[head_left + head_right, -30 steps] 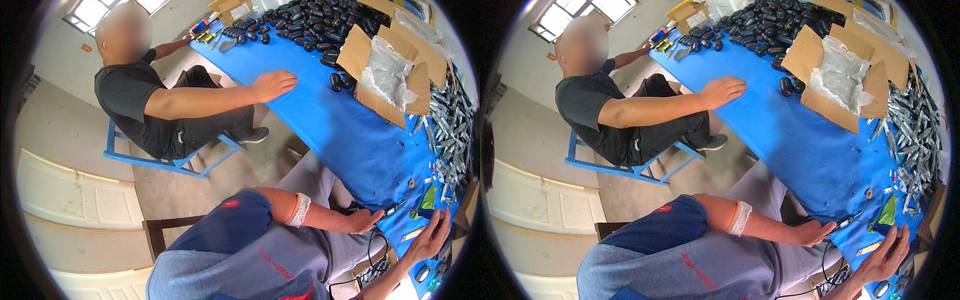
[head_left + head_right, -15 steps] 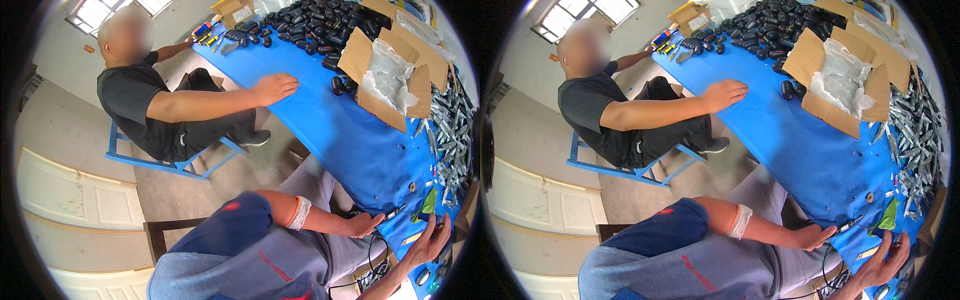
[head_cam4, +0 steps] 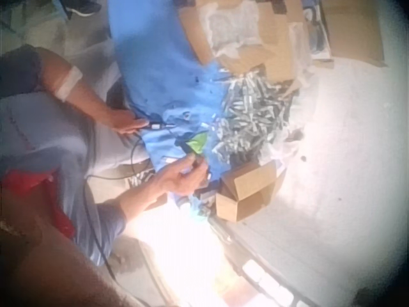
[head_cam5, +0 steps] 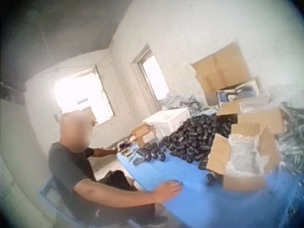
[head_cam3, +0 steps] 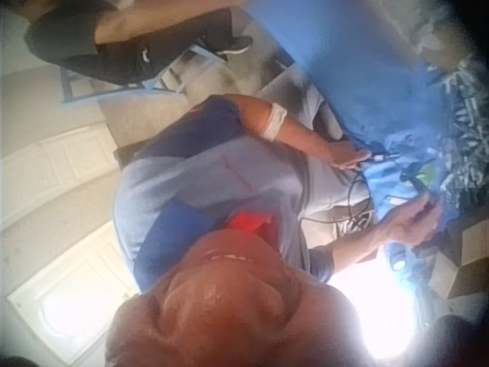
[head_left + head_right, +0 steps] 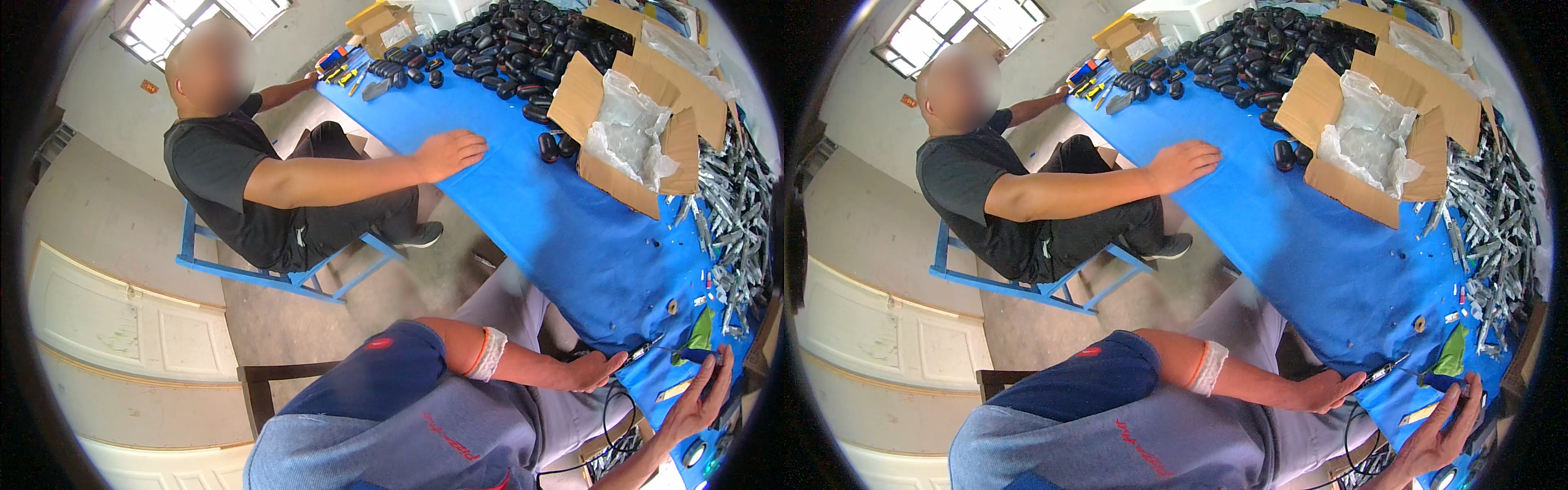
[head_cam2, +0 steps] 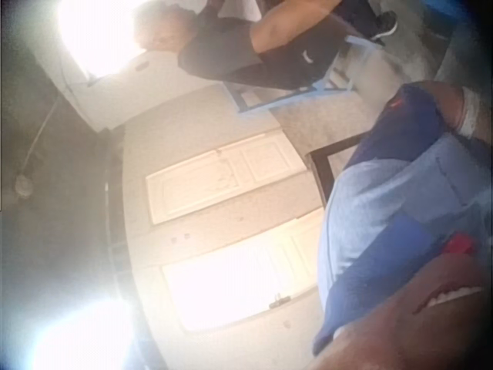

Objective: The person assembles electronic components using a soldering iron and a screwdriver. The person uses the soldering iron to join wires to a small circuit board and then uses the screwdriver to secure the components within a plastic casing.

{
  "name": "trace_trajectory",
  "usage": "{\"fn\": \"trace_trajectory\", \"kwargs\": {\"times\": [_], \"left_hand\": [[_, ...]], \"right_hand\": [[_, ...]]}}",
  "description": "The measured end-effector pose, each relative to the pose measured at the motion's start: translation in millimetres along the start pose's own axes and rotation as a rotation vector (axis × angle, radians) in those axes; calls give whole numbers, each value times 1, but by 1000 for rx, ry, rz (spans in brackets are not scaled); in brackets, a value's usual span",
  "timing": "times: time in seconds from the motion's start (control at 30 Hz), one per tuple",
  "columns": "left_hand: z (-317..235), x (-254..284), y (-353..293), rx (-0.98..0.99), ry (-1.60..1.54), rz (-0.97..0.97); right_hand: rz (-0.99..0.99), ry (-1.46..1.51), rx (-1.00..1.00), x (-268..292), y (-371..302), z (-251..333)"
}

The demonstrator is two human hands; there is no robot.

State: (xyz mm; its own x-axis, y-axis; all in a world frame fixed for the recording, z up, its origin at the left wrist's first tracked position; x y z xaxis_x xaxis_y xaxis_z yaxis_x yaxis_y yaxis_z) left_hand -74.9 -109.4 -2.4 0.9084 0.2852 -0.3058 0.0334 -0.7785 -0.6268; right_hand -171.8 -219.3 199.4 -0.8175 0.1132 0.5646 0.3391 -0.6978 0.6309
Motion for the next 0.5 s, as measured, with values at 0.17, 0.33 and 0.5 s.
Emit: {"fn": "trace_trajectory", "kwargs": {"times": [0.17,0.33,0.5], "left_hand": [[4,0,5,-32,8,-9],[6,-3,6,-17,-16,-19],[4,-3,-1,-15,-11,20]], "right_hand": [[-36,-18,13,0,-4,-16],[-85,-87,-2,1,-5,-24],[-86,92,-57,2,-9,-20]]}}
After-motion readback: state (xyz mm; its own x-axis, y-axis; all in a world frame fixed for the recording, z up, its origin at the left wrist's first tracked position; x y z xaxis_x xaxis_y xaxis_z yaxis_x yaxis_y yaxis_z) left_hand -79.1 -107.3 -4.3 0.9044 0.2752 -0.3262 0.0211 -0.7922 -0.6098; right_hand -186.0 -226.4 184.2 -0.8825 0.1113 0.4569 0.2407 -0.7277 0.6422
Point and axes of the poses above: each hand's wrist, its own y-axis towards the middle knuckle, its own x-axis out of the back of the hand, z = x × y, the point moved 4 cm from there along y, towards the middle knuckle, and after that the axes turned 2 degrees about x, right-handed, at the moved point
